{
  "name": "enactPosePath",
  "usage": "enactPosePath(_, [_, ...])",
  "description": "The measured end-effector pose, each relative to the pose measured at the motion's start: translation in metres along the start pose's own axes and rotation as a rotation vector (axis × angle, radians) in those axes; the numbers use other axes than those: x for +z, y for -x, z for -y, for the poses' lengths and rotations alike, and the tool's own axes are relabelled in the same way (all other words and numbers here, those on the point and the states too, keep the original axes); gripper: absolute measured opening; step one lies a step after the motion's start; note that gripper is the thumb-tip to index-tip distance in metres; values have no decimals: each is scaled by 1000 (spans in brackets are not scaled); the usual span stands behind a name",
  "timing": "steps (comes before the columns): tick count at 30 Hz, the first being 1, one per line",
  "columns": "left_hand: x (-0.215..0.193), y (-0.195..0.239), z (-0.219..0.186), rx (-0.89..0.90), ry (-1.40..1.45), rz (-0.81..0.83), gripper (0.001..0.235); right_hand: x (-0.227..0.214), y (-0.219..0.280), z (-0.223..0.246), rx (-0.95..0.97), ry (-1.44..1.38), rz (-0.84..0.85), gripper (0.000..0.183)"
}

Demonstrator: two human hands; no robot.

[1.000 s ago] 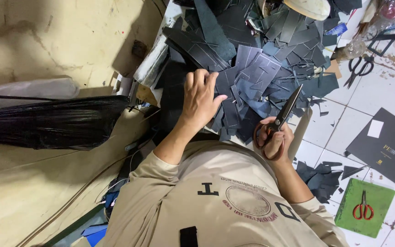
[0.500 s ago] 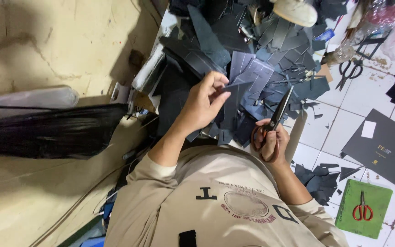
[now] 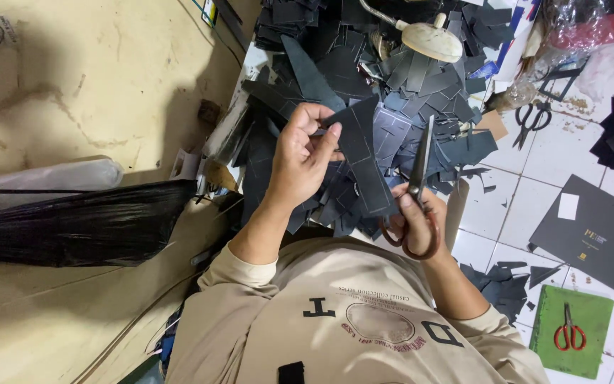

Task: Trimming the edges of small leather pieces using a pair of scissors

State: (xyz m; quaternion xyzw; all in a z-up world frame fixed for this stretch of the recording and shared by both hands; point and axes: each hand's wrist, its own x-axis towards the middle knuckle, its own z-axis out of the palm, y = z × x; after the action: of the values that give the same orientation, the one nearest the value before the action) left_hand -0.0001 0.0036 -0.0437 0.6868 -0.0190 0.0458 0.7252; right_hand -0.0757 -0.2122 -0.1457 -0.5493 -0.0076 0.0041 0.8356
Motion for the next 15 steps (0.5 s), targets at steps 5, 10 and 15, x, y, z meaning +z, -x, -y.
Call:
enactPosePath(5, [5,1,1,15,3,-50,24,1,-10,7,-83,-35,10,23])
enactPosePath(10, [11,8,1,-6,88,-1,32,6,-15,21,-148,115,40,14])
enactPosePath(15, [22,20,13,-95,202,209,28,8,-22,26,-148,125,5,13])
